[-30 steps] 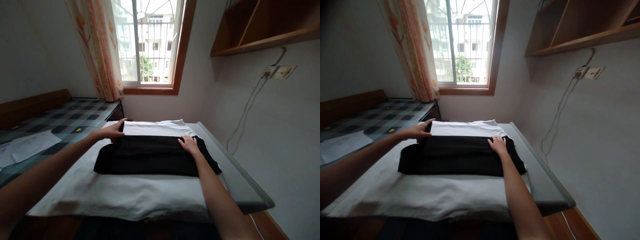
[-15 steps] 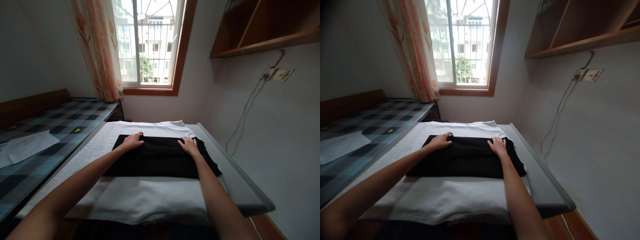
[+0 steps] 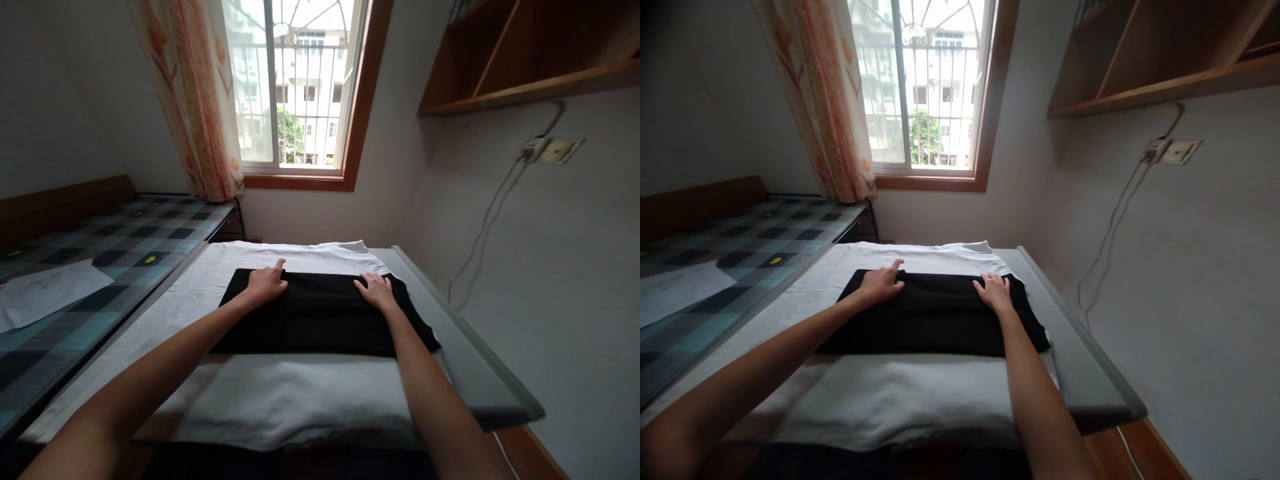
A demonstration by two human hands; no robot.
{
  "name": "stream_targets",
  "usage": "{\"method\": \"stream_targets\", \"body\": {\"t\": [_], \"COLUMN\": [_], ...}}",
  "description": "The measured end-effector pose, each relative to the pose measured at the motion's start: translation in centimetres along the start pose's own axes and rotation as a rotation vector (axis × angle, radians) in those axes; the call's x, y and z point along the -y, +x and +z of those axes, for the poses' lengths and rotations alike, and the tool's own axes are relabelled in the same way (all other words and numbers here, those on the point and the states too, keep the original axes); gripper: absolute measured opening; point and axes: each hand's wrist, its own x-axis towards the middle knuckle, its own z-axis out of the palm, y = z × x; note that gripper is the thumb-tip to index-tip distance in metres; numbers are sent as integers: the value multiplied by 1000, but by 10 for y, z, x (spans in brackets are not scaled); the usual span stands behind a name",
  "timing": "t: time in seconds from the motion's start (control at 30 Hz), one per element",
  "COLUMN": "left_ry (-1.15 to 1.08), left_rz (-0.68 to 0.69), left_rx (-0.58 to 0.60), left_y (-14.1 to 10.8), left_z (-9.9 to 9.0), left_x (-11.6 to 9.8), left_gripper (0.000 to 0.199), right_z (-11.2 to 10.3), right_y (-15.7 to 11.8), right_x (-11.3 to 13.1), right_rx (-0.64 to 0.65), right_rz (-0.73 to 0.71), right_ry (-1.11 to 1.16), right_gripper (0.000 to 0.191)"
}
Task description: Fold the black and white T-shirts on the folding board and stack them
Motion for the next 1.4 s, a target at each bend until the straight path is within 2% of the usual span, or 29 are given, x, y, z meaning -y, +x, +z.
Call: {"method": "stream_targets", "body": {"t": [0.13,0.2,0.3,0.37,0.43,0.53,0.67,0.8,0.87,0.97,1.03,1.17,1.23,1.3,1.4], "left_ry": [-106,-136,-108,-82,-79,-70,-36,-17,-39,-93,-117,-179,-205,-228,-253], "left_rz": [-160,-125,92,181,189,126,66,98,123,267,378,407,399,399,430], "left_rx": [-186,-140,53,101,91,98,60,72,31,-175,-252,-137,-111,-133,-152], "left_y": [3,0,-7,-11,-14,-18,-23,-20,-16,-9,-5,-1,-1,-2,-5], "left_z": [-8,-4,12,21,25,23,19,17,17,28,41,65,69,67,64], "left_x": [13,15,11,6,2,-1,-6,-8,-7,-4,-3,0,1,1,3], "left_gripper": [51,48,46,48,54,59,45,39,39,44,46,51,51,49,45], "right_z": [0,0,1,1,1,1,2,2,2,1,-2,-5,-3,0,3], "right_y": [0,1,2,2,2,2,2,2,2,0,-2,-8,-11,-13,-14], "right_x": [1,1,0,0,0,-1,-1,-1,-2,-1,3,21,32,40,45], "right_rx": [6,5,1,-1,-4,-8,-10,-11,-13,-10,-50,-192,-144,-34,101], "right_rz": [-1,3,12,11,6,2,0,-1,-9,-17,-31,-144,-241,-329,-343], "right_ry": [2,3,4,6,8,5,-7,-5,-8,-22,-61,-79,-22,11,-3], "right_gripper": [51,51,51,52,51,51,51,51,51,51,52,56,60,64,70]}}
